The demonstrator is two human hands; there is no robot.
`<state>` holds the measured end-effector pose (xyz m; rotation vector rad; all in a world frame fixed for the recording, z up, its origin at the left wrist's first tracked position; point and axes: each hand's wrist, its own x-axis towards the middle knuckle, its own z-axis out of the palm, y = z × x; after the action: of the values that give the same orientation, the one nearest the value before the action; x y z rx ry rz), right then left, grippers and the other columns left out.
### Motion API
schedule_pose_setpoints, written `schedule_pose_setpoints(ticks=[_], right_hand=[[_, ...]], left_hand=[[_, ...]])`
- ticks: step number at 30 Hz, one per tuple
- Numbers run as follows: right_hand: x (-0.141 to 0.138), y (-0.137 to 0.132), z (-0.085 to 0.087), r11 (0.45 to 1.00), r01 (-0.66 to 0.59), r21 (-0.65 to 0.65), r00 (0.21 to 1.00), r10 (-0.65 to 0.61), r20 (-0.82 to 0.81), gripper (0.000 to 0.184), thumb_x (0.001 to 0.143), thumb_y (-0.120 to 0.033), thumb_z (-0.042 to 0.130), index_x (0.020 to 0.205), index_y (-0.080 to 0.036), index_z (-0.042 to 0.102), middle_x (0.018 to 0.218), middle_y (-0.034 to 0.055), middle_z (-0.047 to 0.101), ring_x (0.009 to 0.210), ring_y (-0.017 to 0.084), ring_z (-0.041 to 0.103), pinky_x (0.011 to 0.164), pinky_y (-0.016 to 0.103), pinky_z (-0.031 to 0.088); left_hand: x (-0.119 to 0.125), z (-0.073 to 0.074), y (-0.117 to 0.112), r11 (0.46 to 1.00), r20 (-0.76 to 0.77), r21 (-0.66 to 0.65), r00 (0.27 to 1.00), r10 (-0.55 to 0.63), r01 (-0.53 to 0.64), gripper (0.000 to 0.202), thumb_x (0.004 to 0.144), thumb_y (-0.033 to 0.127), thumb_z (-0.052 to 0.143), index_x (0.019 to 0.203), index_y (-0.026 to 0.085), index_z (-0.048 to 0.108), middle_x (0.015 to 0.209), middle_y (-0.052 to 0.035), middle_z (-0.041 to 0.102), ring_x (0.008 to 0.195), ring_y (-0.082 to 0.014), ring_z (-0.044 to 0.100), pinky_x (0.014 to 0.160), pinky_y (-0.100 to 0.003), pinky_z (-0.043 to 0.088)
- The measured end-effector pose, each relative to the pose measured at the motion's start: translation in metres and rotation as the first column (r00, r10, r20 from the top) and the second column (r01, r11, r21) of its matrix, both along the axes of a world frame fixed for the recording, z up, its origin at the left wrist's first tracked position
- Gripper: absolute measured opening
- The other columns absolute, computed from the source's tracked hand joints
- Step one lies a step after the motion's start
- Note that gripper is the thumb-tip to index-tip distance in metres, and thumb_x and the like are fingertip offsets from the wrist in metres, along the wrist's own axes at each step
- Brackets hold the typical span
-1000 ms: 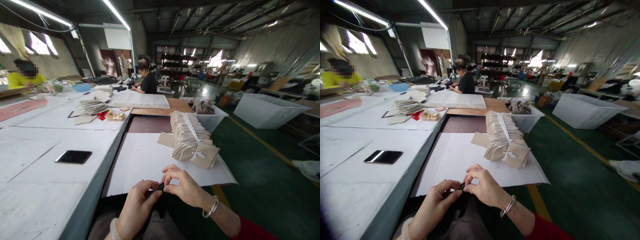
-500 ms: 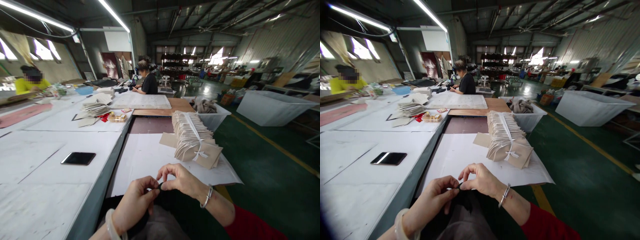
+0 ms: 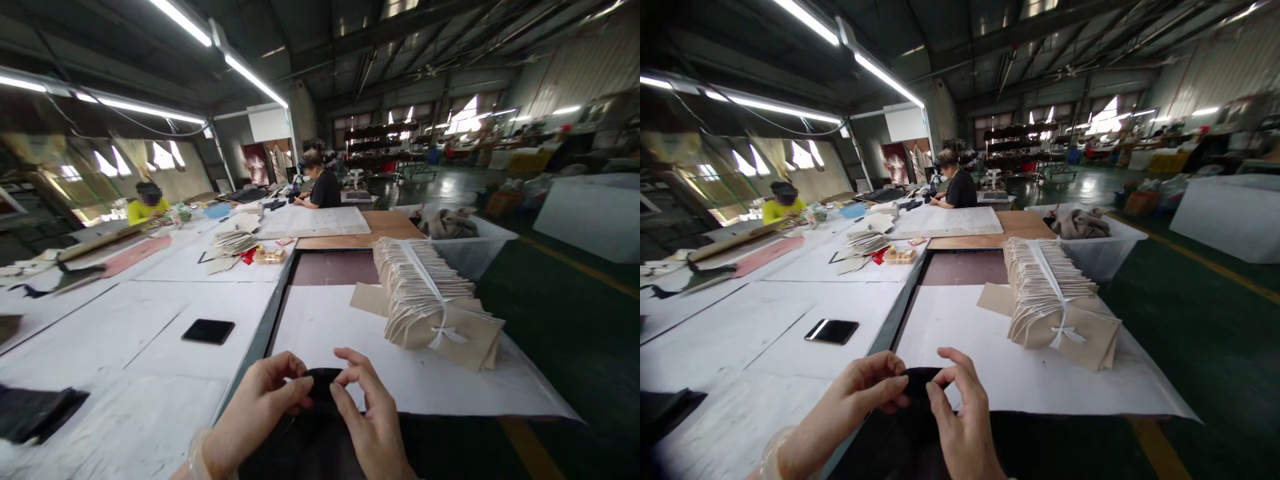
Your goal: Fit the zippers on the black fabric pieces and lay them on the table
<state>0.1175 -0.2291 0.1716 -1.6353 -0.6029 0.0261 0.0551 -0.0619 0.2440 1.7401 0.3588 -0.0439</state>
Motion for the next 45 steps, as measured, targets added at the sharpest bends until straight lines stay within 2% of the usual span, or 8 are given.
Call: schedule_pose_setpoints(ticks=[4,9,14,16,22,35,42,45], right_hand=[[-0.001,0.008,0.007,0.998,0.027,0.051,0.999,-0.029,0.041,0.014,0.09,-0.029,0.058,0.078,-0.023,0.061,0.118,0.0059,0.066,0.113,0.022,0.061,0.092,0.028,0.048],[0.002,0.013,0.014,0.998,0.021,0.064,0.996,-0.027,0.089,0.014,0.089,-0.026,0.058,0.075,-0.022,0.059,0.112,0.0059,0.068,0.109,0.022,0.062,0.09,0.029,0.05],[0.007,0.013,0.016,0.996,0.056,0.063,0.988,-0.064,0.144,0.013,0.091,-0.025,0.057,0.078,-0.023,0.059,0.11,0.0065,0.068,0.111,0.023,0.061,0.093,0.032,0.05],[0.006,0.012,0.017,0.997,0.052,0.056,0.982,-0.061,0.178,0.013,0.092,-0.025,0.056,0.079,-0.023,0.059,0.11,0.0068,0.068,0.112,0.023,0.06,0.095,0.033,0.049],[0.001,0.01,0.013,0.993,0.105,0.054,0.945,-0.117,0.306,0.006,0.089,-0.027,0.062,0.091,-0.024,0.057,0.124,0.0092,0.062,0.118,0.026,0.056,0.097,0.038,0.048],[0.006,0.02,0.01,0.988,0.148,0.041,0.848,-0.148,0.508,0.011,0.091,-0.014,0.055,0.086,-0.024,0.054,0.119,0.0074,0.063,0.118,0.025,0.055,0.098,0.041,0.047],[0.009,0.025,0.011,0.989,0.149,0.007,0.869,-0.134,0.476,0.012,0.092,-0.015,0.054,0.084,-0.024,0.053,0.117,0.0065,0.062,0.118,0.024,0.055,0.098,0.039,0.047],[0.01,0.028,0.012,0.992,0.128,0.0,0.886,-0.114,0.449,0.012,0.092,-0.015,0.054,0.084,-0.024,0.054,0.117,0.0067,0.062,0.117,0.024,0.055,0.097,0.038,0.047]], left_hand=[[-0.005,0.005,0.006,0.999,-0.023,0.037,0.999,0.037,-0.037,0.034,0.074,0.047,0.071,0.075,0.016,0.059,0.065,0.0002,0.062,0.064,-0.0181,0.066,0.057,-0.025,0.048],[-0.007,0.006,0.009,0.997,-0.008,0.056,0.999,0.047,-0.046,0.033,0.074,0.047,0.071,0.073,0.016,0.059,0.062,0.0005,0.063,0.062,-0.0185,0.066,0.056,-0.025,0.049],[-0.004,0.01,0.009,0.995,0.003,0.069,0.997,0.077,-0.077,0.036,0.072,0.045,0.071,0.092,0.015,0.068,0.071,-0.0022,0.07,0.059,-0.0194,0.067,0.055,-0.027,0.051],[-0.003,0.011,0.01,0.993,0.001,0.078,0.996,0.091,-0.09,0.037,0.072,0.046,0.07,0.091,0.014,0.071,0.07,-0.0033,0.07,0.059,-0.0195,0.067,0.055,-0.027,0.051],[0.0,0.012,0.013,0.994,0.029,0.091,0.998,0.064,-0.067,0.03,0.075,0.043,0.068,0.083,0.014,0.071,0.067,-0.0024,0.068,0.059,-0.0181,0.065,0.054,-0.025,0.049],[0.001,0.018,0.014,0.982,0.051,0.186,0.998,-0.02,0.01,0.026,0.081,0.04,0.061,0.084,0.015,0.067,0.071,-0.0012,0.065,0.06,-0.0187,0.066,0.055,-0.026,0.051],[-0.002,0.028,0.01,0.904,0.017,0.427,0.999,-0.045,0.033,0.018,0.082,0.033,0.053,0.08,0.018,0.064,0.053,0.0014,0.062,0.052,-0.0177,0.06,0.05,-0.024,0.039],[-0.002,0.032,0.011,0.875,-0.001,0.48,0.997,-0.079,0.07,0.018,0.082,0.03,0.05,0.083,0.018,0.064,0.055,0.0008,0.064,0.052,-0.0176,0.06,0.051,-0.024,0.04]])
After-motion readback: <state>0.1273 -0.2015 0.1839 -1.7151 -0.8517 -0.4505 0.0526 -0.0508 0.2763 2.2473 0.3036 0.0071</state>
